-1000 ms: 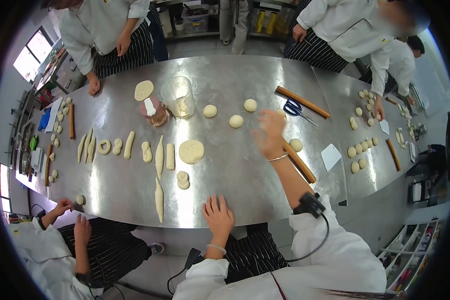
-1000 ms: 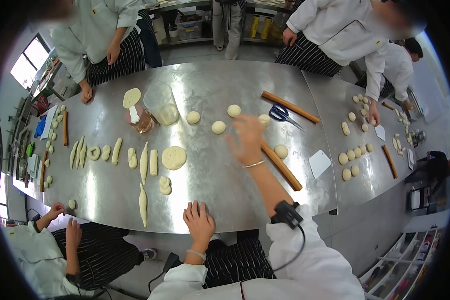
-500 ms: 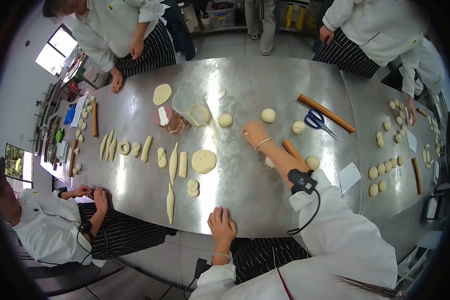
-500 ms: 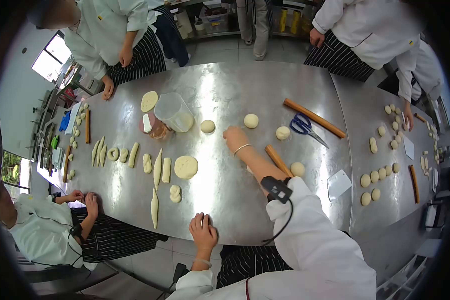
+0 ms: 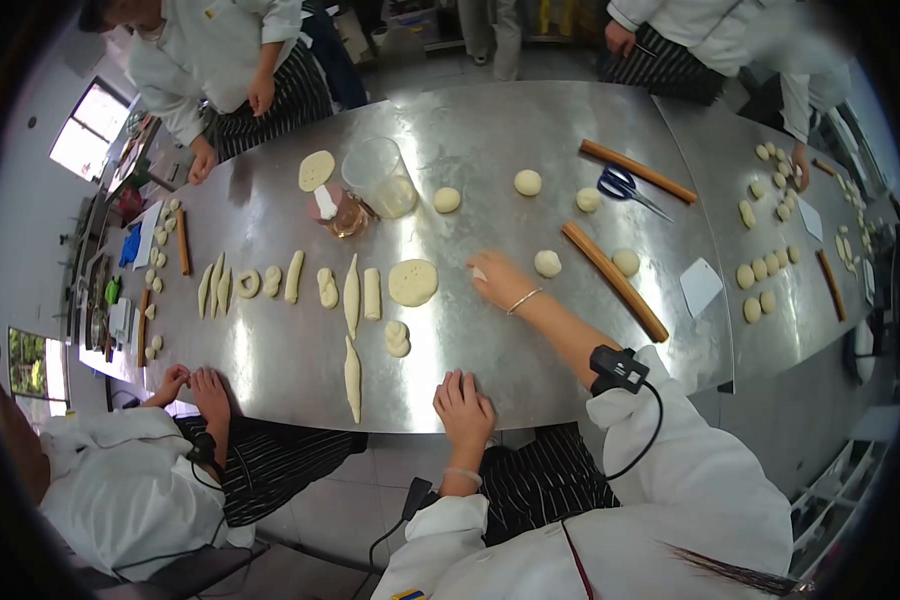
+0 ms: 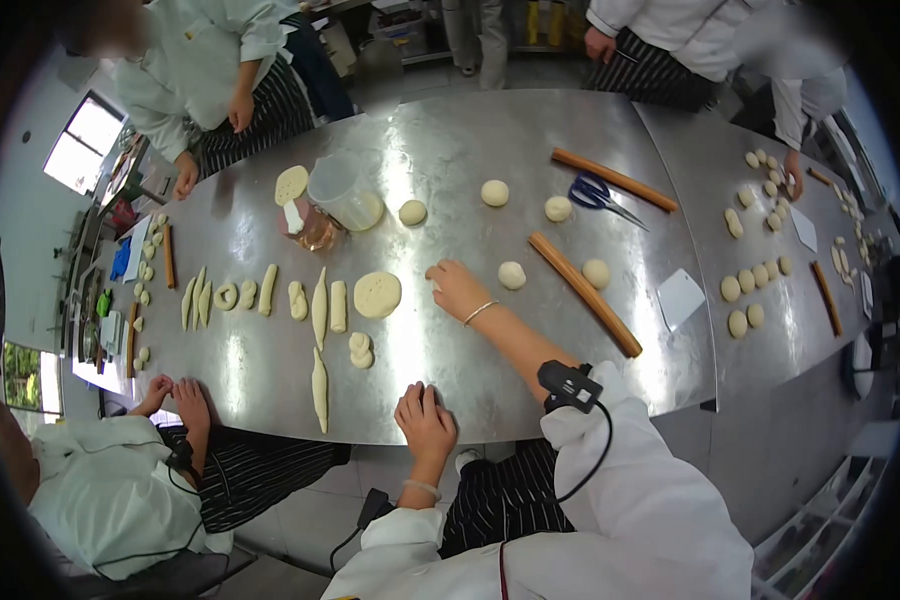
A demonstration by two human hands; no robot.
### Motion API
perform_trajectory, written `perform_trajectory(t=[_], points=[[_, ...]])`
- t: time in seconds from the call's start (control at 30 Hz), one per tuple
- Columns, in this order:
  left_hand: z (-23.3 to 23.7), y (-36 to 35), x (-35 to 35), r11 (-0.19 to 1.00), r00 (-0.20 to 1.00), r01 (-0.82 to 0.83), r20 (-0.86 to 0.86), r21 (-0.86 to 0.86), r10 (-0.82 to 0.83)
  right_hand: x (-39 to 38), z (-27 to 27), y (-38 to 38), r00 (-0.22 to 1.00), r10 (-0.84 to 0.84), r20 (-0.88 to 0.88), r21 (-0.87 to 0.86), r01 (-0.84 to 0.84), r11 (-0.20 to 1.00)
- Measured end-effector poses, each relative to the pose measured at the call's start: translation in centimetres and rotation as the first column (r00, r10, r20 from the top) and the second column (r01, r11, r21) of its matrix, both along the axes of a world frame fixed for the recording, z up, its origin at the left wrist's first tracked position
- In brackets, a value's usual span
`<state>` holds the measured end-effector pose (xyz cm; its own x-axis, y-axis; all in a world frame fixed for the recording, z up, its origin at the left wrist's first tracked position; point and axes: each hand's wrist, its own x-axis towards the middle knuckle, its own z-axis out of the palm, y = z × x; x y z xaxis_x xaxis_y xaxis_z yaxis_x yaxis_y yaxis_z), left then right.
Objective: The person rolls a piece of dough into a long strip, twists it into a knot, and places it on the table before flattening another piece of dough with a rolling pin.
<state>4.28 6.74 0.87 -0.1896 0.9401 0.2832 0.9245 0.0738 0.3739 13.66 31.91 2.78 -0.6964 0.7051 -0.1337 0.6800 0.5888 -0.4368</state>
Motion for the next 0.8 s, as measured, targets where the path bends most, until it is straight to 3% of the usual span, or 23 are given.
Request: perform_trajectory(t=[0.03,0.07,0.1,0.17,0.2,0.23,0.3,0.37,0.4,0.47,0.53,0.6,0.63,0.67,0.7,0.73,0.77,0.8], points=[[0.1,0.1,-0.2,0.999,0.999,0.040,0.014,-0.002,-0.040,1.0,2.8,-2.5,0.910,-0.206,-0.360,-0.032,0.208,0.978],[0.4,0.2,-0.1,0.999,0.999,0.032,0.012,-0.002,-0.032,2.3,5.1,-5.0,0.663,-0.358,-0.657,-0.115,0.382,0.917],[0.6,0.0,0.1,1.000,1.000,0.017,0.012,0.000,-0.017,3.6,6.6,-7.0,0.668,-0.376,-0.643,-0.102,0.411,0.906],[0.7,-0.2,0.2,0.999,0.999,0.037,0.026,0.009,-0.037,5.3,8.7,-10.3,0.685,-0.305,-0.661,0.168,0.532,0.830],[0.7,-0.1,0.1,0.999,0.999,0.032,0.016,0.010,-0.032,5.8,9.0,-11.7,0.758,-0.263,-0.596,0.305,0.517,0.800],[0.6,-0.1,0.0,0.999,0.999,0.039,0.007,0.007,-0.039,6.2,9.0,-13.2,0.822,-0.231,-0.520,0.435,0.487,0.757],[0.4,-0.1,-0.1,0.998,0.998,0.055,0.007,0.018,-0.055,6.2,4.8,-15.5,0.969,-0.171,-0.180,0.523,0.241,0.817],[0.4,-0.2,0.1,0.999,0.999,0.036,0.001,-0.009,-0.035,6.1,1.9,-17.9,0.997,-0.034,-0.064,0.371,0.055,0.927],[0.5,0.0,0.2,0.999,0.999,0.054,0.001,-0.007,-0.054,6.8,1.3,-17.8,0.997,-0.052,-0.065,0.372,0.072,0.925],[0.3,-0.1,0.2,0.999,0.999,0.035,-0.019,0.005,-0.035,7.6,2.4,-17.7,0.955,-0.012,-0.296,0.297,0.104,0.949],[0.2,-0.8,-0.3,0.998,0.998,0.058,-0.035,-0.028,-0.059,11.6,4.2,-15.3,0.905,-0.262,-0.335,0.287,0.363,0.886],[1.1,0.0,0.3,0.999,0.999,0.019,0.046,-0.039,-0.018,16.8,4.3,-12.8,0.707,-0.578,-0.407,0.385,0.707,0.594],[1.1,0.1,0.3,0.997,0.995,0.021,0.095,-0.071,-0.014,18.8,3.5,-12.5,0.700,-0.582,-0.412,0.389,0.714,0.583],[1.7,0.1,0.5,0.998,0.995,0.034,0.096,-0.058,-0.029,20.8,2.0,-12.1,0.660,-0.703,-0.265,0.272,0.751,0.602],[2.8,0.6,1.3,0.992,0.971,0.119,0.210,-0.030,-0.111,23.1,0.8,-11.2,0.594,-0.798,-0.103,0.170,0.801,0.574],[3.5,2.0,3.0,0.972,0.913,0.232,0.336,0.036,-0.231,23.9,-0.4,-10.8,0.643,-0.761,-0.090,0.194,0.761,0.620],[2.5,2.4,3.8,0.953,0.920,0.301,0.273,-0.033,-0.281,23.7,-0.6,-11.2,0.568,-0.798,-0.202,0.102,0.822,0.560],[3.1,3.0,4.9,0.905,0.916,0.366,0.255,-0.217,-0.310,24.3,-1.2,-10.4,0.684,-0.721,-0.114,0.048,0.728,0.684]])
